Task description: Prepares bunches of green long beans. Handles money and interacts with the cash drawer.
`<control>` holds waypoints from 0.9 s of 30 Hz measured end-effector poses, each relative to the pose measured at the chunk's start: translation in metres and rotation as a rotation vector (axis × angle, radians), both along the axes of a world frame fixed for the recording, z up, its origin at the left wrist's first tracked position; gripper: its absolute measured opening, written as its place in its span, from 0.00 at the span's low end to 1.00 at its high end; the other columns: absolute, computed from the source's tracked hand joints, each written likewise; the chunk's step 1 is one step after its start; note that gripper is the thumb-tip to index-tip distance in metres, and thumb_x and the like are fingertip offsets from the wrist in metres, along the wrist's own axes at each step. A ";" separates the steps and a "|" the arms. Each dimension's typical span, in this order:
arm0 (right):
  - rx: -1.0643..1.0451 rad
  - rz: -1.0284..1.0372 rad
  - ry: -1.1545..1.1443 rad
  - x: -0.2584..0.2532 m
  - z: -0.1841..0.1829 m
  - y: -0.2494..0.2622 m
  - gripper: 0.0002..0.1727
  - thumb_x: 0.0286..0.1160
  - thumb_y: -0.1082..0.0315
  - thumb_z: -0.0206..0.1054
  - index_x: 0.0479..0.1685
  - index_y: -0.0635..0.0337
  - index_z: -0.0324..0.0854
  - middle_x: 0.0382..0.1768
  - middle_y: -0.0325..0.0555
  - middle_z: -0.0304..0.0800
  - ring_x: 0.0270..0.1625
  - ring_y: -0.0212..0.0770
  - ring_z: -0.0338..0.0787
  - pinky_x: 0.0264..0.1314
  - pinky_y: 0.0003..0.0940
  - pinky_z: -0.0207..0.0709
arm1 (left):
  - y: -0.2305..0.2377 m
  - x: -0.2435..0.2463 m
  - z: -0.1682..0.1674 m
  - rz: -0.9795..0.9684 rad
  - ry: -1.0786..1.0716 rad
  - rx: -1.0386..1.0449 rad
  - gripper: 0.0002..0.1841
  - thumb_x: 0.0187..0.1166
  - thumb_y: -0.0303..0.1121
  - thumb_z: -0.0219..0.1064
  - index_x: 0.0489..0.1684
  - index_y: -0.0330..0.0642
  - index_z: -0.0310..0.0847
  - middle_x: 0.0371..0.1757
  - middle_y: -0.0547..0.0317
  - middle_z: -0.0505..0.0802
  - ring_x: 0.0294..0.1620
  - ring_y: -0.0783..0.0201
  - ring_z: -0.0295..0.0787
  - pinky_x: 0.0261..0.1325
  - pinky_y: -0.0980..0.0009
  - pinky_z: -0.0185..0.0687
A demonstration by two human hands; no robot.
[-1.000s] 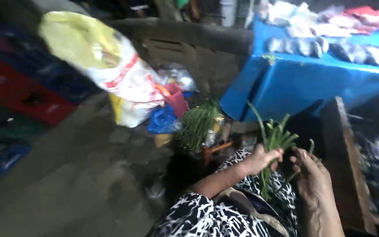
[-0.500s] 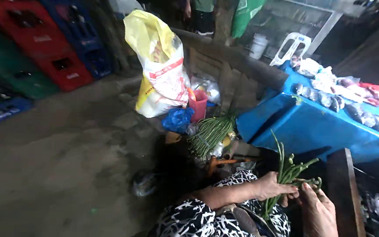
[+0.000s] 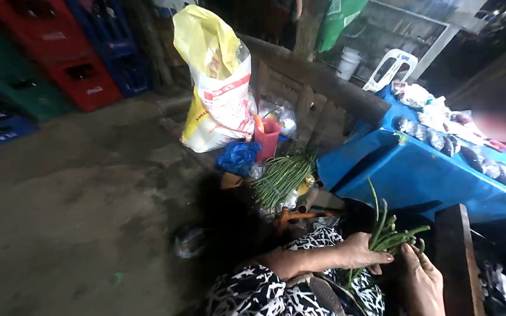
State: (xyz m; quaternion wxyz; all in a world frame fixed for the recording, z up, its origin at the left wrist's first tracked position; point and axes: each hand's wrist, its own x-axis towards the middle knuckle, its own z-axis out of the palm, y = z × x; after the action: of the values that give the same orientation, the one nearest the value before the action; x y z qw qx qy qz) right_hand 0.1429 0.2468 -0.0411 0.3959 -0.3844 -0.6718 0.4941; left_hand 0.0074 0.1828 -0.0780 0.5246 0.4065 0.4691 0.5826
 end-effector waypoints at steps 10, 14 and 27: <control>-0.298 -0.066 0.513 0.003 -0.009 0.016 0.14 0.91 0.71 0.45 0.44 0.57 0.77 0.28 0.38 0.95 0.33 0.38 0.97 0.43 0.36 0.94 | 0.013 0.015 -0.007 0.092 -0.103 0.010 0.11 0.85 0.31 0.66 0.55 0.32 0.82 0.40 0.56 0.92 0.34 0.68 0.91 0.44 0.69 0.91; -0.268 -0.118 0.589 0.022 0.009 0.029 0.14 0.91 0.72 0.45 0.45 0.54 0.77 0.28 0.35 0.95 0.33 0.36 0.97 0.44 0.33 0.94 | 0.013 0.007 0.000 0.258 -0.255 -0.068 0.14 0.89 0.34 0.61 0.58 0.30 0.76 0.31 0.56 0.92 0.31 0.65 0.93 0.41 0.67 0.92; -0.356 0.010 0.548 0.016 -0.012 0.032 0.12 0.79 0.78 0.59 0.57 0.69 0.79 0.51 0.48 0.93 0.23 0.25 0.82 0.22 0.17 0.76 | 0.019 -0.005 -0.012 0.170 -0.233 0.070 0.17 0.94 0.38 0.45 0.40 0.38 0.75 0.28 0.62 0.85 0.14 0.73 0.75 0.21 0.78 0.79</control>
State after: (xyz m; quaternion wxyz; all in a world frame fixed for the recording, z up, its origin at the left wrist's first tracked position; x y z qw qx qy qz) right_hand 0.1584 0.2791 -0.0536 0.4862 -0.2971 -0.4450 0.6909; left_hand 0.0024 0.2020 -0.0898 0.5098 0.3133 0.4172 0.6840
